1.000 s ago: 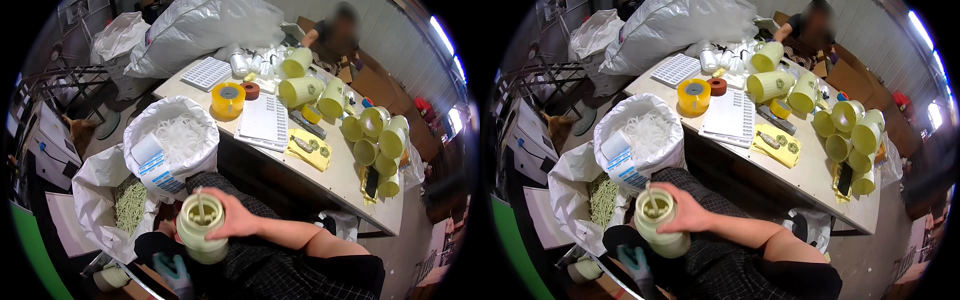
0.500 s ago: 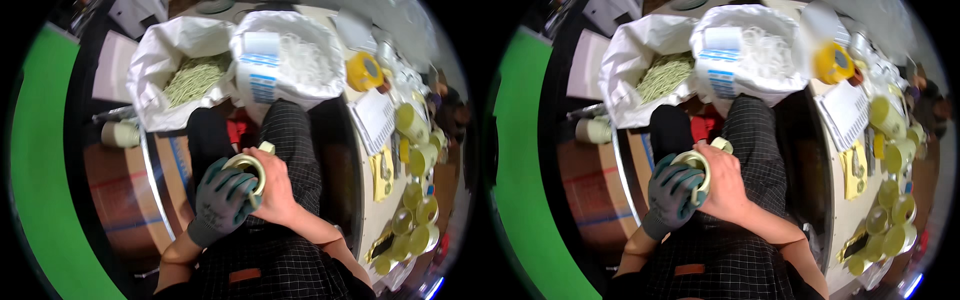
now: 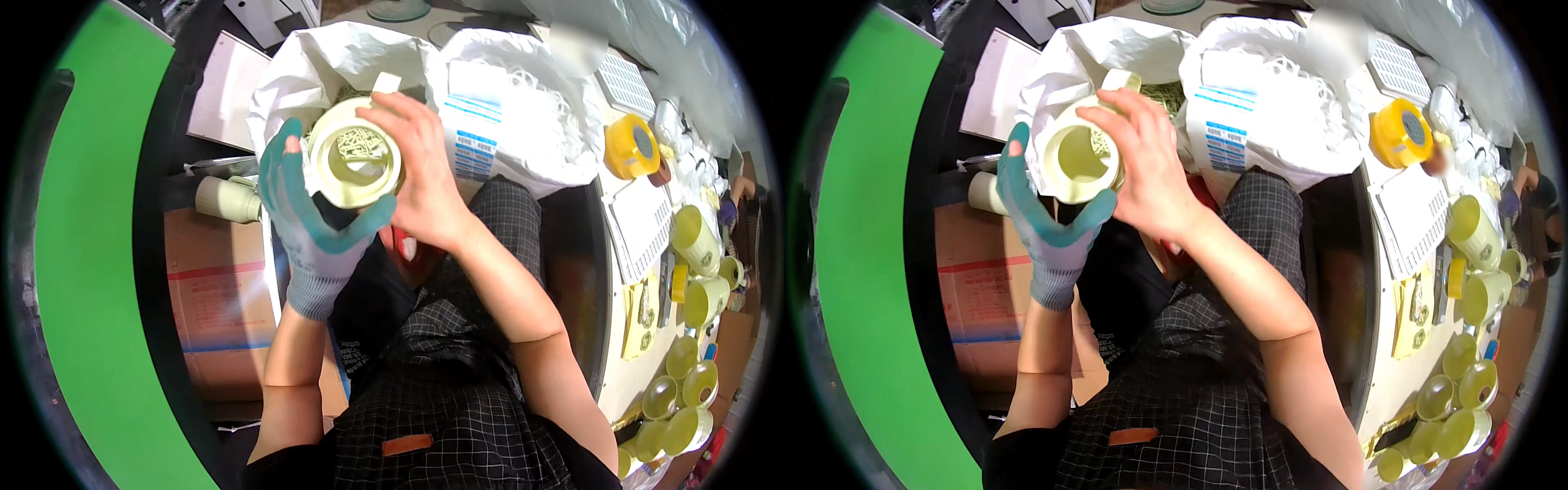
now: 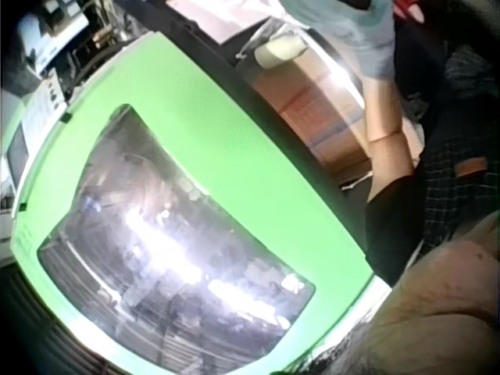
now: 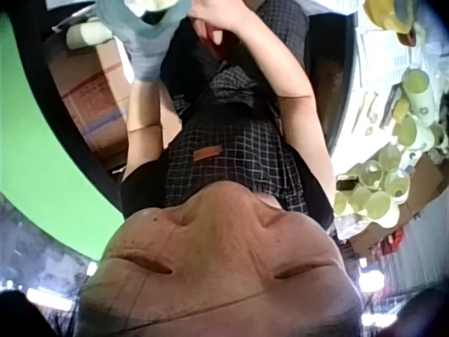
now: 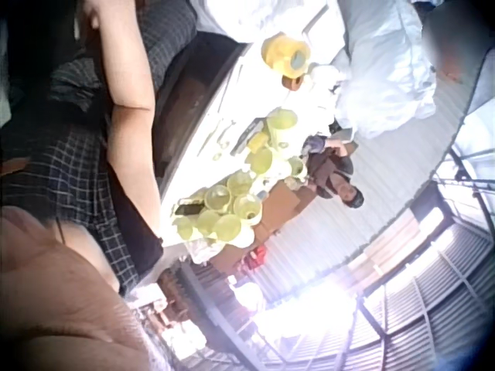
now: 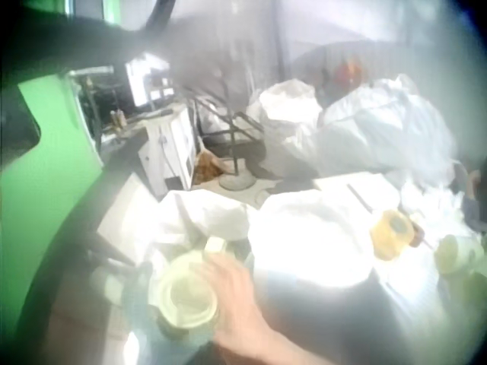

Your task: The person labels yellow plastic bottles by hand, peeling circular stickers from a sheet and applying them to the center of each bottle.

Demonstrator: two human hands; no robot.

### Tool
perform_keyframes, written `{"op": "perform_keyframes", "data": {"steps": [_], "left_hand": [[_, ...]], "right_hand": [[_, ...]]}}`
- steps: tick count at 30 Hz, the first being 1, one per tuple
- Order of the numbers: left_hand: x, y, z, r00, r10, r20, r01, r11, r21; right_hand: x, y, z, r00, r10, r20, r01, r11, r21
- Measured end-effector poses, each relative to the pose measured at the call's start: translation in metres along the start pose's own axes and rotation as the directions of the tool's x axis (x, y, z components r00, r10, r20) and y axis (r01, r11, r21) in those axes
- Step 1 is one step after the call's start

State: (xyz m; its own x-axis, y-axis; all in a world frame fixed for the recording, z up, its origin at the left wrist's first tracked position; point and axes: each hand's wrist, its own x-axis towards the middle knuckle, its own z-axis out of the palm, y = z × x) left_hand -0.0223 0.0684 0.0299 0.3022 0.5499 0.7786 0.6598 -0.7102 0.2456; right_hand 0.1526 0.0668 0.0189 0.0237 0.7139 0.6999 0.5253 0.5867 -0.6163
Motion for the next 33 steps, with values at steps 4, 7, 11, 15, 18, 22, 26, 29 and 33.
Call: {"op": "perform_keyframes", "data": {"steps": [4,7,11,15,18,22,26,29,33], "left_hand": [[0.01,-0.004,0.024,1.0,0.002,-0.016,-0.003,0.998,-0.07],[-0.001,0.011,0.019,0.997,-0.052,0.055,0.063,0.976,-0.208],[-0.055,0.046,0.015,0.956,0.016,0.293,0.121,0.89,-0.44],[-0.084,0.076,0.027,0.884,0.049,0.465,0.294,0.716,-0.633],[-0.083,0.084,0.027,0.905,0.113,0.411,0.187,0.761,-0.621],[-0.079,0.078,0.029,0.89,0.107,0.444,0.206,0.773,-0.6],[-0.076,0.083,0.034,0.884,0.108,0.456,0.22,0.764,-0.607],[-0.07,0.088,0.035,0.888,0.135,0.44,0.176,0.783,-0.596],[-0.063,0.087,0.023,0.829,0.127,0.544,0.138,0.897,-0.42]], "right_hand": [[0.011,0.016,-0.008,0.996,-0.064,-0.066,0.064,0.998,0.0],[-0.01,0.015,-0.024,0.996,-0.089,0.019,0.089,0.995,-0.042],[-0.045,-0.019,-0.096,0.889,0.112,0.444,-0.135,0.991,0.021],[-0.064,0.036,-0.166,0.639,0.6,0.482,-0.742,0.645,0.181],[-0.042,0.118,-0.175,0.752,0.658,-0.032,-0.61,0.678,-0.41],[-0.015,0.19,-0.161,0.929,0.365,0.065,-0.191,0.622,-0.759],[-0.024,0.214,-0.159,0.89,0.386,0.244,-0.028,0.579,-0.815],[-0.021,0.184,-0.184,0.866,0.417,0.277,0.003,0.55,-0.835],[-0.021,0.147,-0.204,0.845,0.51,0.162,-0.207,0.591,-0.78]]}}
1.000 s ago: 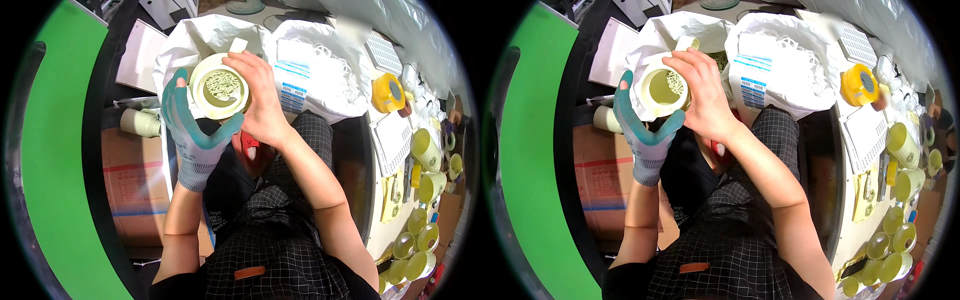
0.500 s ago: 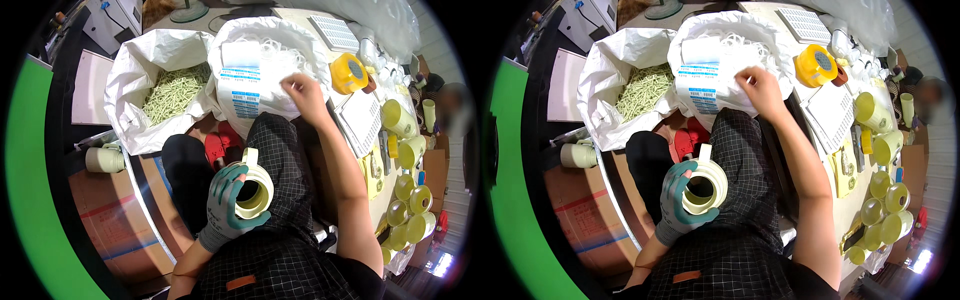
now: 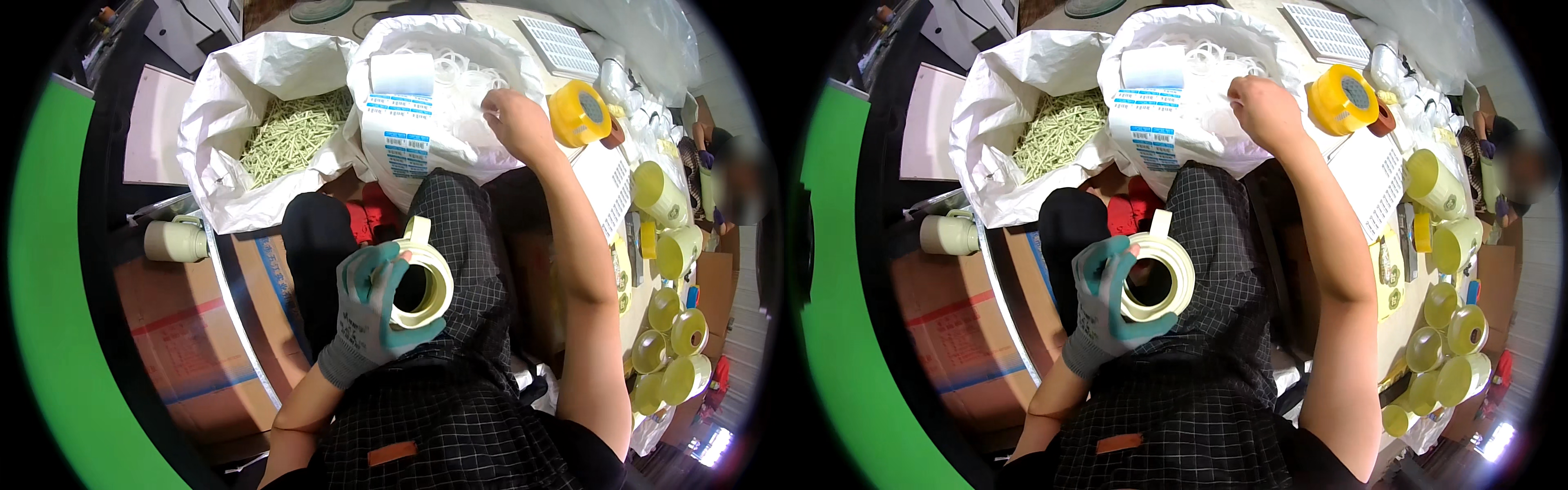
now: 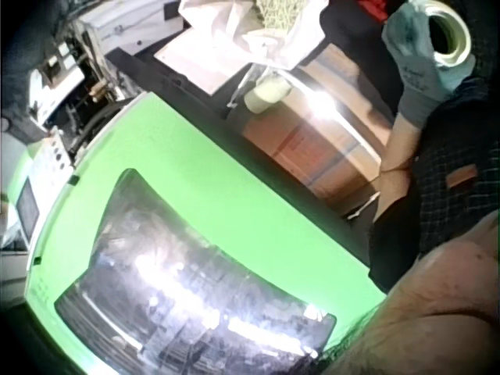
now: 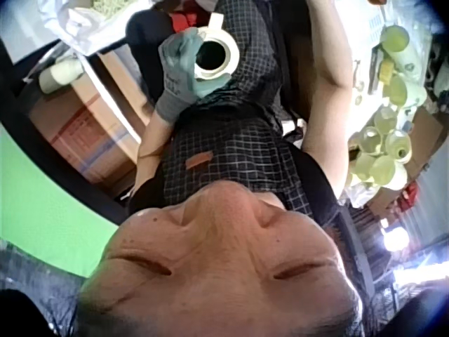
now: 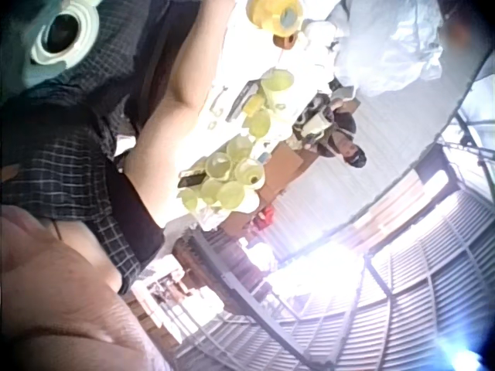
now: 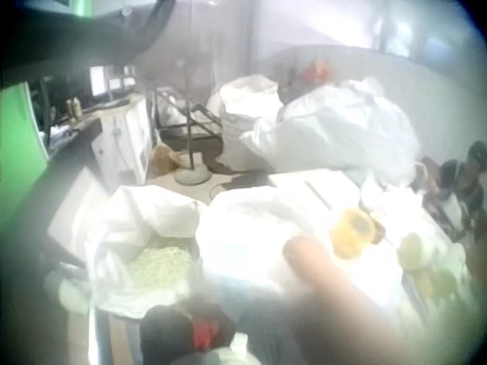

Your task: The person labels yellow plastic bottles by hand, peeling circular stickers from a sheet and applying them to the center of each bottle.

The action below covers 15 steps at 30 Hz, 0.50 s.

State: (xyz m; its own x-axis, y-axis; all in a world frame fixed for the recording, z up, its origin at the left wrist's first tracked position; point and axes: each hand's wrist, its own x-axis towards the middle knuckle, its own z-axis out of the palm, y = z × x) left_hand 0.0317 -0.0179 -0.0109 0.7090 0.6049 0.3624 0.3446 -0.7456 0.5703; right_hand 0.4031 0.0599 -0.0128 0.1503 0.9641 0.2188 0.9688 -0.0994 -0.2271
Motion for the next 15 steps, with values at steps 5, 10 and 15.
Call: {"op": "perform_keyframes", "data": {"steps": [5,10,15], "left_hand": [[-0.012,-0.014,0.026,0.94,0.109,-0.322,-0.126,0.992,-0.031],[-0.004,-0.006,0.004,0.986,0.139,-0.092,-0.127,0.984,0.122],[-0.01,-0.016,0.004,0.985,0.115,-0.128,-0.1,0.988,0.122]], "right_hand": [[-0.077,-0.081,-0.032,0.899,0.111,0.424,-0.419,-0.066,0.905],[-0.149,-0.135,-0.014,0.954,-0.067,0.293,-0.284,0.121,0.951],[-0.144,-0.15,-0.036,0.784,-0.609,-0.123,0.594,0.679,0.432]]}}
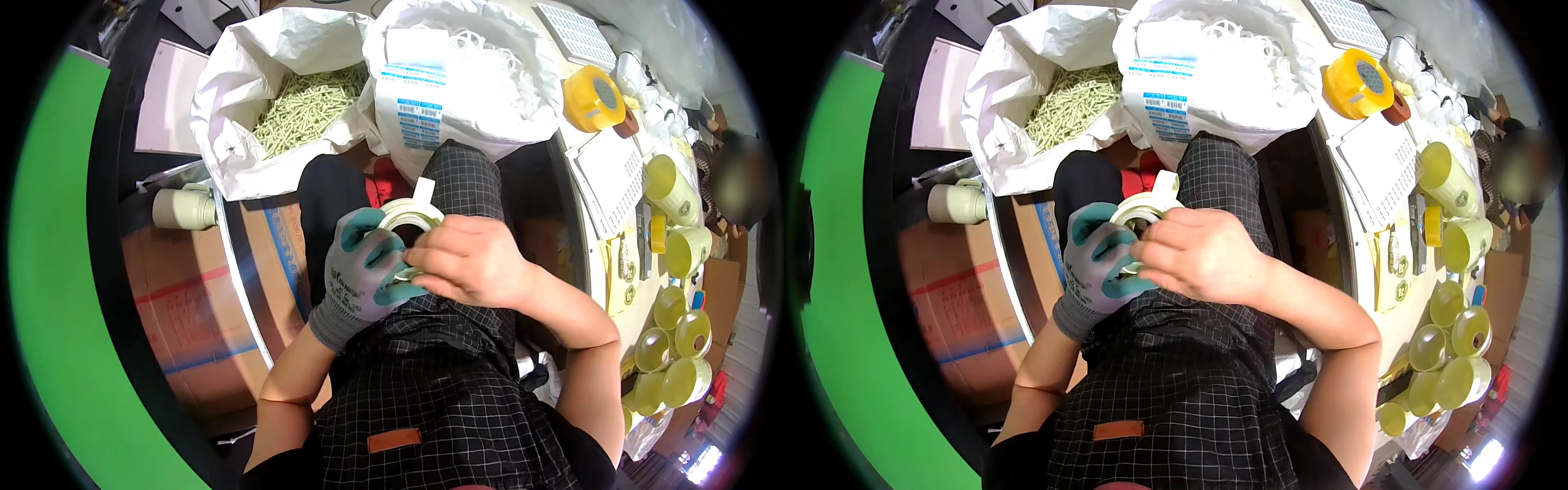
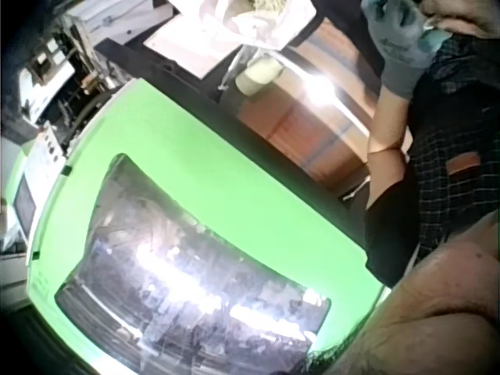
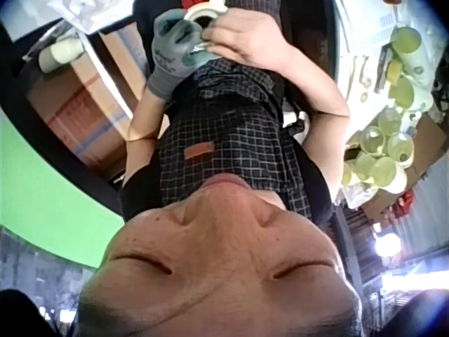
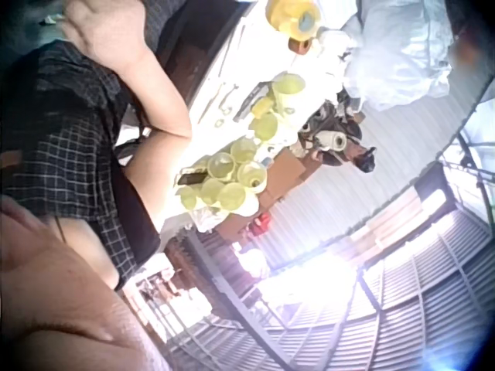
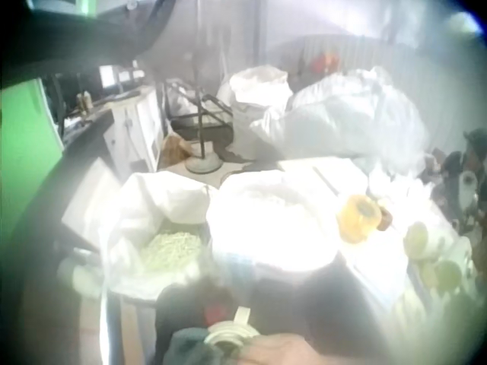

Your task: The person labels yellow plastic bottles by hand, peeling circular stickers from a sheet and applying them to the center of each bottle.

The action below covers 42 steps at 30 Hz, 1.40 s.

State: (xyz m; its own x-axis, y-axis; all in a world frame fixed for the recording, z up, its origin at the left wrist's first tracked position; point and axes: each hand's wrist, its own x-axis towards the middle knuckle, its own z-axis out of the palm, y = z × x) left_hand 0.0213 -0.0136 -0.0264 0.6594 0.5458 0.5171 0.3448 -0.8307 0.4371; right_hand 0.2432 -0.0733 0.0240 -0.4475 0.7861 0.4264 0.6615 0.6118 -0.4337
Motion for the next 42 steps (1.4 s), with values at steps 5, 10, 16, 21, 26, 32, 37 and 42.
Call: {"op": "perform_keyframes", "data": {"steps": [5,10,16,21,26,32,37,42], "left_hand": [[0.006,-0.004,-0.007,0.996,0.003,0.089,-0.008,0.999,0.05],[0.019,0.001,-0.018,0.977,0.043,0.21,-0.08,0.982,0.172],[0.015,0.023,-0.025,0.967,-0.154,0.201,0.091,0.952,0.293],[0.02,0.027,-0.031,0.956,-0.179,0.231,0.095,0.938,0.333],[0.033,0.037,-0.036,0.938,-0.176,0.298,0.039,0.908,0.416],[0.027,0.038,-0.038,0.94,-0.151,0.306,-0.001,0.895,0.445],[0.034,0.04,-0.043,0.915,-0.195,0.354,0.028,0.905,0.425],[0.045,0.019,-0.034,0.964,-0.065,0.26,-0.071,0.874,0.48]], "right_hand": [[0.006,0.011,-0.011,0.99,-0.12,0.079,0.132,0.978,-0.163],[-0.001,0.005,-0.004,0.976,0.097,0.197,-0.086,0.994,-0.066],[-0.004,0.002,0.025,0.997,0.058,0.044,-0.055,0.996,-0.077],[-0.008,0.001,0.031,1.0,0.024,-0.003,-0.024,0.998,-0.065],[-0.011,0.001,0.031,0.999,0.026,-0.03,-0.029,0.995,-0.098],[-0.013,-0.002,0.033,0.999,0.013,-0.033,-0.017,0.994,-0.111],[-0.01,-0.008,0.034,0.999,0.03,-0.016,-0.032,0.989,-0.143],[-0.012,-0.011,0.032,0.999,0.042,0.017,-0.039,0.99,-0.138]]}}
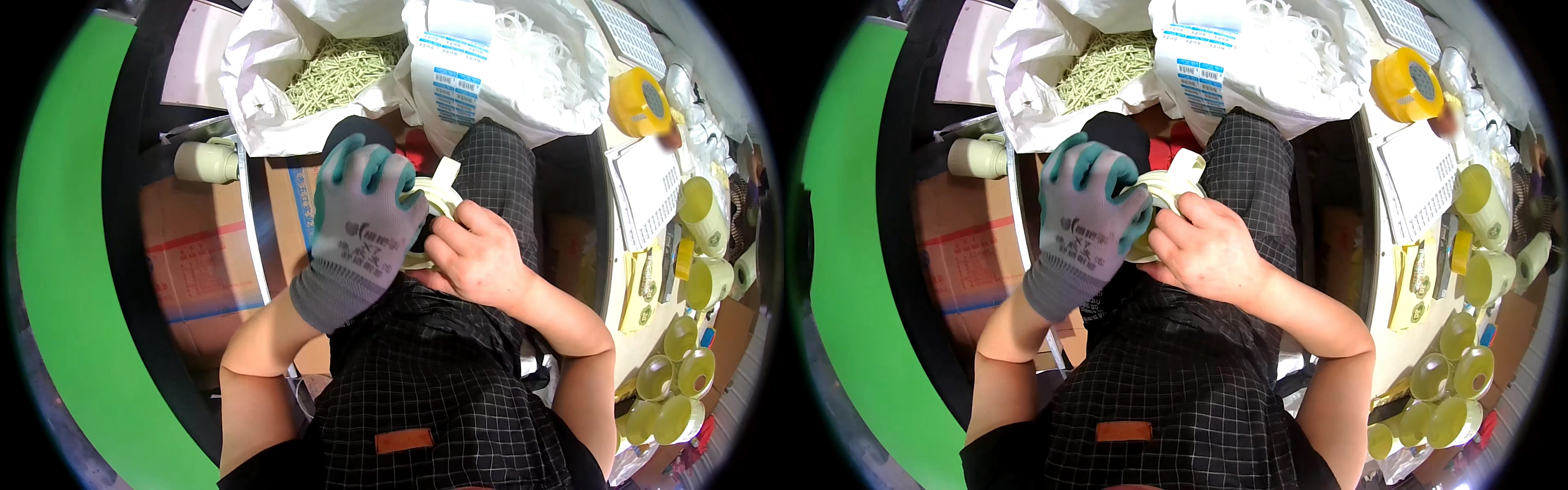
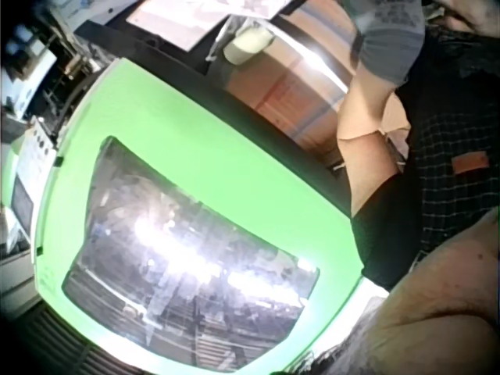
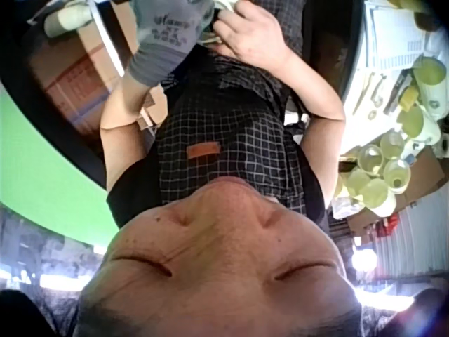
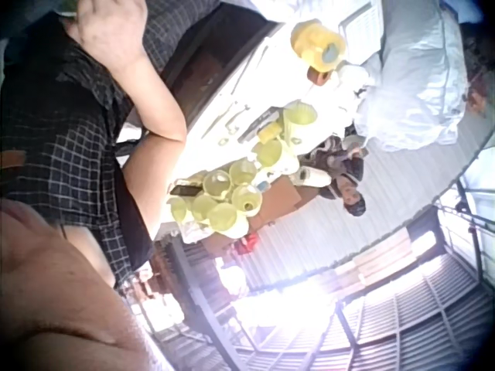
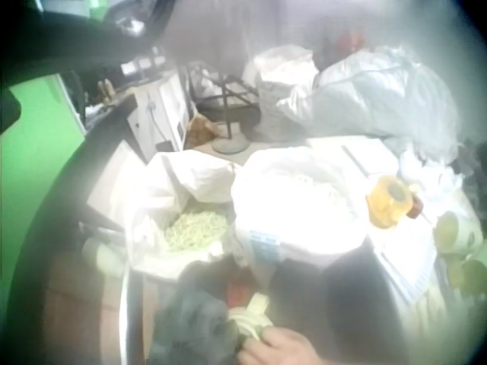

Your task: The person labels yellow plastic bottles by hand, peeling circular stickers from a sheet and applying them to the center of each bottle.

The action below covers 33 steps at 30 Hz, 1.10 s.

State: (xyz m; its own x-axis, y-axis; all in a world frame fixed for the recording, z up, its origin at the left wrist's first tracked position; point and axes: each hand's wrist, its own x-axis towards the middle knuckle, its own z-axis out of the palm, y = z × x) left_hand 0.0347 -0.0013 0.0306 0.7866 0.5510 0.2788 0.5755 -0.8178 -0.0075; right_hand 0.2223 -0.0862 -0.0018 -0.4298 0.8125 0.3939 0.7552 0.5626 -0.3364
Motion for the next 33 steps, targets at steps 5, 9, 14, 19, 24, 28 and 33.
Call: {"op": "perform_keyframes", "data": {"steps": [5,9,14,19,24,28,33], "left_hand": [[-0.008,-0.005,0.019,0.988,-0.054,0.146,0.072,0.991,-0.117],[0.004,0.0,0.005,0.989,-0.039,0.142,0.1,0.888,-0.449],[-0.015,0.028,0.045,0.995,-0.076,-0.072,-0.005,0.649,-0.761],[-0.024,0.059,0.045,0.981,0.145,-0.133,-0.194,0.601,-0.776],[0.072,-0.045,0.105,0.883,-0.468,-0.031,0.129,0.307,-0.943],[0.128,-0.105,0.175,0.767,-0.387,0.511,0.513,-0.108,-0.852],[0.139,-0.101,0.184,0.91,-0.409,0.073,0.221,0.328,-0.918]], "right_hand": [[-0.004,-0.004,0.005,0.999,-0.013,-0.041,0.012,1.0,-0.006],[-0.023,0.003,0.005,0.981,-0.007,-0.193,0.004,1.0,-0.015],[-0.134,-0.011,-0.01,0.867,0.331,-0.373,-0.312,0.943,0.113],[-0.162,-0.066,-0.023,0.353,0.81,0.468,-0.712,-0.091,0.696],[-0.146,-0.048,-0.038,0.5,0.832,0.241,-0.83,0.38,0.408],[-0.118,-0.041,-0.032,0.808,0.584,0.077,-0.584,0.811,-0.025],[-0.12,-0.036,-0.021,0.773,0.634,0.015,-0.629,0.764,0.146]]}}
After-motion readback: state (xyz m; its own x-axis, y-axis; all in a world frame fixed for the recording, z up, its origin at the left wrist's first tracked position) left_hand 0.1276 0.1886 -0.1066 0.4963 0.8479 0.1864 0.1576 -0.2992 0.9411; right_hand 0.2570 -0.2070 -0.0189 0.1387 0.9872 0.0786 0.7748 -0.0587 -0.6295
